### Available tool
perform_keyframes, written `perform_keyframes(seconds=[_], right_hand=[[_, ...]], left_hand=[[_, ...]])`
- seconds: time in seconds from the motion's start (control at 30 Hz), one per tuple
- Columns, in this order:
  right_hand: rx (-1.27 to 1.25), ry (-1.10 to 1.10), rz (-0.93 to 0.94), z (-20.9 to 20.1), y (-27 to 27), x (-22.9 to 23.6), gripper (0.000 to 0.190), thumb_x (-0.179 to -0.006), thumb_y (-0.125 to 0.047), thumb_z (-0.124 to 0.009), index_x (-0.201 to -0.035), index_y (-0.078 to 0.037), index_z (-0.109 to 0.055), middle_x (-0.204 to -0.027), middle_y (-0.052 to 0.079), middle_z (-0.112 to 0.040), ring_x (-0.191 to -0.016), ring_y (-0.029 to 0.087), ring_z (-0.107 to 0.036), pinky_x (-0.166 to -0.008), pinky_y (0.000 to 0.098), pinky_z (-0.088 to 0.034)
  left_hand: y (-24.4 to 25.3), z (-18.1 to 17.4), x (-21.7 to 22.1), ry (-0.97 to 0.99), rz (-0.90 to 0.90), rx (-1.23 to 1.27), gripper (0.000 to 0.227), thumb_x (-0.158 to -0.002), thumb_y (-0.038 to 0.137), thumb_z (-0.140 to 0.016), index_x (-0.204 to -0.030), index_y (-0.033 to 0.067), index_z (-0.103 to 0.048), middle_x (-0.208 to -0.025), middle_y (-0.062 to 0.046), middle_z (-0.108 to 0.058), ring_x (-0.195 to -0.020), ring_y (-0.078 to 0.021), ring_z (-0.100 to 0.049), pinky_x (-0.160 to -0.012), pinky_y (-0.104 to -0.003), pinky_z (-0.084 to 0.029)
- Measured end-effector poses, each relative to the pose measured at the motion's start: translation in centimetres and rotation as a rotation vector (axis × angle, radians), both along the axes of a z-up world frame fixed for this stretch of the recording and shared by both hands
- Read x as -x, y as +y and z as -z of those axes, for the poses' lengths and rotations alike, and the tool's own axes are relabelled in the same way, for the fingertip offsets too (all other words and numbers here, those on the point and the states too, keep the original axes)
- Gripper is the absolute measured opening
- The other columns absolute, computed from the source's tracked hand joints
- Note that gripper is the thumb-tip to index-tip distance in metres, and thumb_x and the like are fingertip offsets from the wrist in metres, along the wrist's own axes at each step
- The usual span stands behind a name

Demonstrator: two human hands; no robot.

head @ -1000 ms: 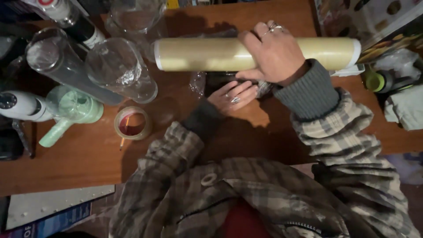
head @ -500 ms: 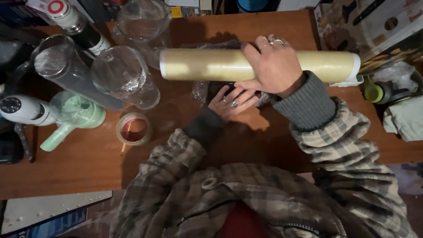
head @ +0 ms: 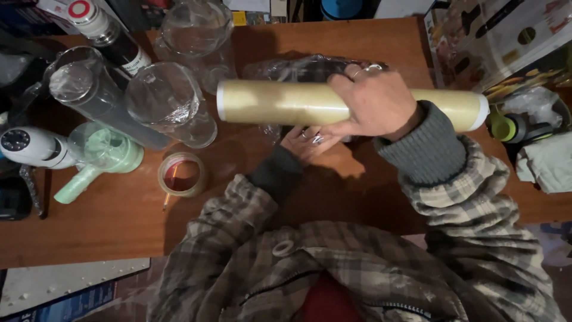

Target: Wrapping a small black toaster with clear plastic cling film.

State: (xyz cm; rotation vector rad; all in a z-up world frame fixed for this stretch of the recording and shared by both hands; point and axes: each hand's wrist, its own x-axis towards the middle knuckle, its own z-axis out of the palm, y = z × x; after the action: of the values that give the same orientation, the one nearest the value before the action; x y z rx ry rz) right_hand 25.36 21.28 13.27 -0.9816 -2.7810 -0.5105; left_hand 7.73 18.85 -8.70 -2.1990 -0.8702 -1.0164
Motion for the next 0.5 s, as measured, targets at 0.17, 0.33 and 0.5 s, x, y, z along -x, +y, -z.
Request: perform_keyframes(seconds=[0.17,0.33,0.5], right_hand=[[0.172,0.041,0.007,1.1,0.1,-0.7,0.083,-0.074,-0.080,-0.064,-0.125,-0.014,-0.063,-0.108,0.015,-0.067,-0.085,0.043,-0.073,-0.066,0.0567,-0.060],[0.194,0.004,-0.004,0.4,-0.3,-0.5,0.079,-0.074,-0.080,-0.066,-0.118,-0.014,-0.065,-0.107,0.014,-0.069,-0.085,0.042,-0.074,-0.065,0.0549,-0.060],[0.247,-0.009,-0.020,-0.4,-0.6,-0.4,0.078,-0.073,-0.080,-0.068,-0.113,-0.013,-0.067,-0.104,0.013,-0.068,-0.083,0.044,-0.074,-0.062,0.0559,-0.060]], left_hand=[[2.1,3.6,-0.3,-0.094,-0.036,-0.326,0.029,-0.107,0.028,-0.051,-0.125,0.0345,-0.072,-0.162,0.013,-0.045,-0.126,-0.0209,-0.059,-0.097,-0.041,-0.051],[2.1,-4.9,0.7,-0.113,-0.088,-0.498,0.032,-0.106,0.025,-0.056,-0.136,0.0198,-0.066,-0.165,-0.002,-0.039,-0.139,-0.0317,-0.048,-0.111,-0.049,-0.042],[0.2,0.6,0.3,-0.277,0.098,0.230,0.059,-0.094,0.026,-0.077,-0.146,0.0164,-0.049,-0.148,-0.011,-0.048,-0.127,-0.0350,-0.058,-0.106,-0.054,-0.053]])
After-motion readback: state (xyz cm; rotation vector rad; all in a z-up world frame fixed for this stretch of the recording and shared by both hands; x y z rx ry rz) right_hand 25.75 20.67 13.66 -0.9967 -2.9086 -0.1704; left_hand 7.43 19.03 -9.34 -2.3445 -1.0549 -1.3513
